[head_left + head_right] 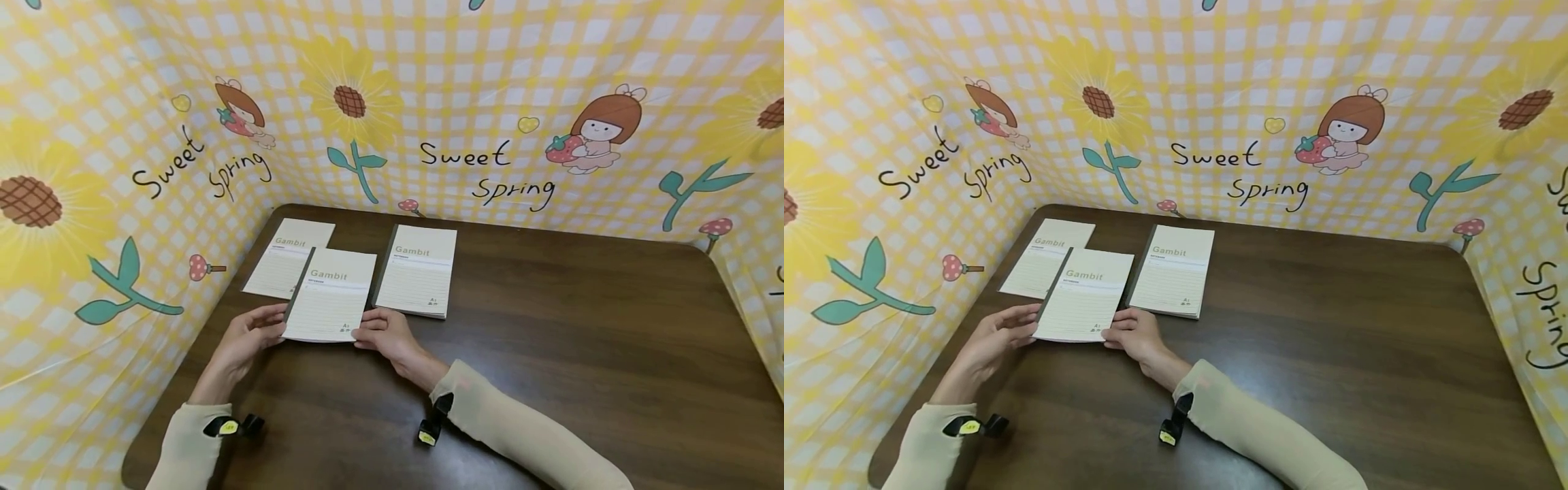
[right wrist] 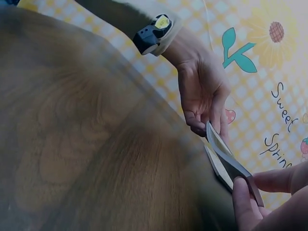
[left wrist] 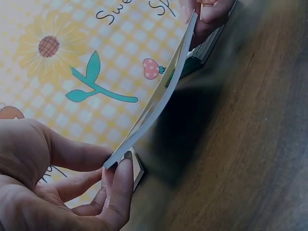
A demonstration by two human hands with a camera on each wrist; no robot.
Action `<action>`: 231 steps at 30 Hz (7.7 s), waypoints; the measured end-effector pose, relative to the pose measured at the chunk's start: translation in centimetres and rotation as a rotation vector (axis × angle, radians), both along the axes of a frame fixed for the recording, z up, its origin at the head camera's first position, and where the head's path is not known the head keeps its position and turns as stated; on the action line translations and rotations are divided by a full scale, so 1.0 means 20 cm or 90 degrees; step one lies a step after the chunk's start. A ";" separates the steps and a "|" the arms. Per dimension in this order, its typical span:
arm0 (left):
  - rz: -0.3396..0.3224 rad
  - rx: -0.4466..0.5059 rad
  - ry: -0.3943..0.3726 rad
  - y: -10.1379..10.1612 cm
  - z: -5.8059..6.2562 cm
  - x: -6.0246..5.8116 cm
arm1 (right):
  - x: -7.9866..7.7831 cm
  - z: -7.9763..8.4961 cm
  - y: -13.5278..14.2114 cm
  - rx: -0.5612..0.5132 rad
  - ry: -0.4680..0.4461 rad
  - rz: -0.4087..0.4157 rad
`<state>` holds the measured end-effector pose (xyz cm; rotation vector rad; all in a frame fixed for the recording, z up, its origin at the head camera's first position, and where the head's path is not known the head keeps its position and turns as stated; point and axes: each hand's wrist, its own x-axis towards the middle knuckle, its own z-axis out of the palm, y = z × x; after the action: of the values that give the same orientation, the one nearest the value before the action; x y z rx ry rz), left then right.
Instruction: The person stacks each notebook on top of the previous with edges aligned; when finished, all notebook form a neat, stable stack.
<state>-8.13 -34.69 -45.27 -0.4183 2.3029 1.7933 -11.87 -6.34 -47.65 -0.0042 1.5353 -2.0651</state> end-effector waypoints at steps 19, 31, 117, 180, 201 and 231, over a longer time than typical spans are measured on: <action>-0.007 0.035 0.026 0.22 -0.03 -0.19 | -0.11 0.05 0.20 0.082 0.141 -0.069; -0.015 0.062 0.064 0.52 -0.10 -0.38 | -0.23 0.03 0.48 0.156 0.161 -0.120; -0.011 -0.446 0.266 0.04 -0.10 -0.19 | -0.24 0.03 0.13 0.504 0.708 0.194; -0.315 -0.733 0.118 0.41 0.00 0.37 | 0.05 0.00 0.19 0.708 0.782 0.570; -0.027 -0.358 0.117 0.29 -0.05 0.25 | 0.07 -0.01 0.10 0.339 0.385 0.266; 0.147 0.007 -0.041 0.22 0.00 0.29 | -0.01 -0.02 0.06 0.111 0.111 0.097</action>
<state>-2.40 -30.35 -45.29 -0.7564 2.2790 1.8612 -12.00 -5.08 -48.05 -0.2346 1.7581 -1.8471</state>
